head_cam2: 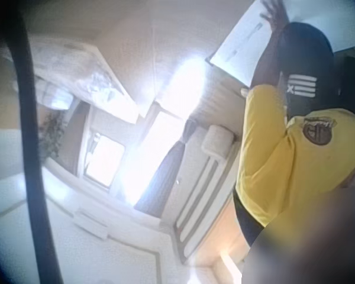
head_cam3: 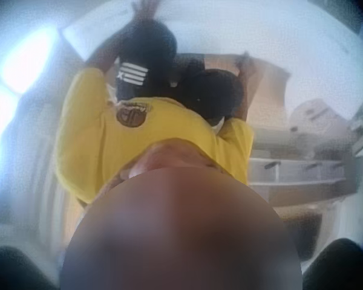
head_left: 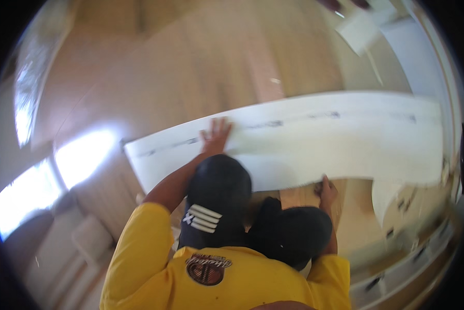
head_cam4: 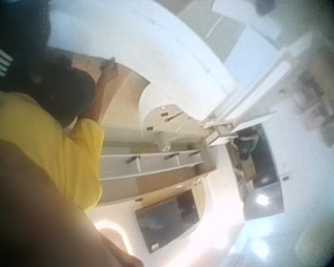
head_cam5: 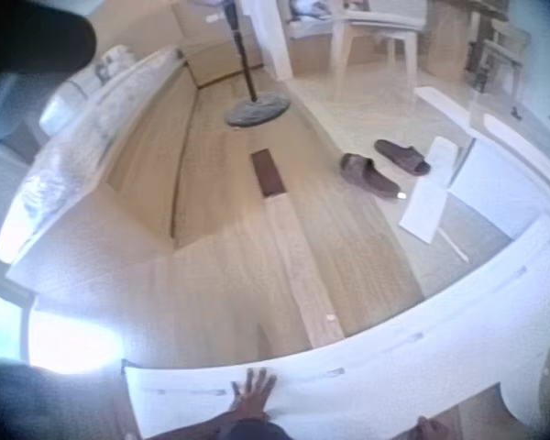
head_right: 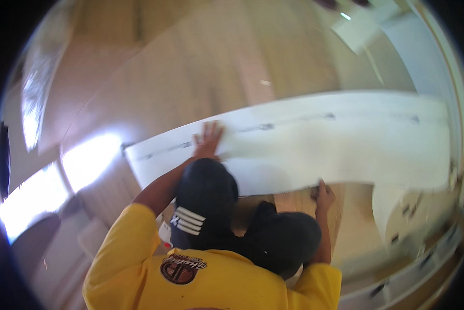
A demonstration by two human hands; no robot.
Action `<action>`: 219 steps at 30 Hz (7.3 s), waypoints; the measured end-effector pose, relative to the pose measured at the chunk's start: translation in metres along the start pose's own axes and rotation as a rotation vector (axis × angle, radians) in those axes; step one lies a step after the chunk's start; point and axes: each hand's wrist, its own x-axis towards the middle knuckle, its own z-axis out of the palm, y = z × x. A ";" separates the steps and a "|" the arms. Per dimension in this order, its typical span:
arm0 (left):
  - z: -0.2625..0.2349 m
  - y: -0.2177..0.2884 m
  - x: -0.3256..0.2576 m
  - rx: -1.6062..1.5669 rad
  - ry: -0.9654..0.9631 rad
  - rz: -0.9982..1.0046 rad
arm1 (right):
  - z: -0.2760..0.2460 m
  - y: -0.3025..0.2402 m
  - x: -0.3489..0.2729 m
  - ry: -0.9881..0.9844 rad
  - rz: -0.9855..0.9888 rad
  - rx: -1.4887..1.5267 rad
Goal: The person measures and marks a white panel using a tape measure and pencil, then moves around the room handling various flat panels and tools. They place a panel on the floor and continue measuring and marking it while seated.
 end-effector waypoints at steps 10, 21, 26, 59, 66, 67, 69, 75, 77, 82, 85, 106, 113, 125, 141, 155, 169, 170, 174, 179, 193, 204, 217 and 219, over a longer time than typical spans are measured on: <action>0.005 -0.003 -0.010 -0.143 0.059 0.039 | -0.002 -0.010 -0.014 -0.095 0.064 0.035; 0.012 -0.004 -0.007 -0.052 0.141 0.031 | -0.002 -0.014 -0.018 -0.066 0.017 -0.095; 0.016 -0.004 -0.007 -0.163 0.147 0.058 | -0.004 -0.026 -0.032 -0.124 0.050 -0.129; 0.092 -0.074 0.049 0.394 0.824 0.439 | 0.021 -0.012 -0.047 0.184 -0.137 -0.287; 0.036 -0.046 0.019 0.260 0.164 0.146 | 0.016 -0.020 -0.046 0.150 -0.065 -0.243; 0.032 -0.044 0.015 0.171 0.219 0.190 | 0.016 -0.019 -0.045 0.146 -0.054 -0.244; 0.024 -0.040 0.012 0.085 0.182 0.173 | 0.016 -0.017 -0.046 0.208 -0.173 -0.248; -0.004 -0.017 0.011 0.196 -0.083 0.037 | 0.017 -0.011 -0.047 0.254 -0.183 -0.223; -0.012 -0.004 0.005 0.198 -0.098 0.009 | 0.017 -0.008 -0.048 0.274 -0.194 -0.208; -0.027 0.013 -0.017 0.375 -0.017 0.143 | 0.017 -0.005 -0.046 0.219 -0.167 -0.180; -0.033 0.012 -0.024 0.368 -0.019 0.207 | 0.018 -0.005 -0.043 0.227 -0.160 -0.134; -0.084 0.125 0.098 -0.692 -0.425 -0.400 | 0.029 -0.004 -0.048 0.296 -0.112 -0.172; -0.080 0.124 0.098 -0.635 -0.367 -0.430 | 0.030 0.001 -0.045 0.231 -0.088 -0.114; -0.070 0.090 0.111 -0.609 -0.390 -0.377 | -0.002 -0.012 -0.062 0.050 0.054 -0.034; -0.321 -0.058 -0.464 -0.881 -0.511 -0.433 | -0.137 -0.033 -0.588 0.045 0.476 0.284; -0.315 -0.158 -0.617 -0.954 -0.011 -0.112 | -0.119 -0.203 -0.641 -0.189 -0.164 -0.736; -0.231 -0.430 -0.702 -1.264 0.154 -0.656 | 0.130 -0.406 -0.717 -0.443 -0.304 -0.807; -0.217 -0.445 -0.710 -1.288 0.117 -0.697 | 0.143 -0.415 -0.709 -0.473 -0.278 -0.807; -0.181 -0.493 -0.754 -1.403 0.134 -0.757 | 0.236 -0.455 -0.678 -0.689 -0.596 -1.352; -0.198 -0.495 -0.796 -1.837 0.314 -1.357 | 0.436 -0.512 -0.702 -0.504 -0.351 -1.237; -0.104 -0.589 -0.806 -2.286 0.241 -1.464 | 0.920 -0.513 -1.115 -0.929 -0.950 -1.200; -0.022 -1.033 -1.021 -2.127 1.090 -1.979 | 1.023 -0.384 -1.147 -0.551 -0.346 -1.563; -0.046 -1.344 -1.057 -1.953 0.809 -1.652 | 1.434 -0.296 -1.481 -1.154 -0.984 -1.226; -0.039 -1.416 -1.067 -1.897 0.704 -1.557 | 1.478 -0.285 -1.524 -1.217 -0.837 -1.103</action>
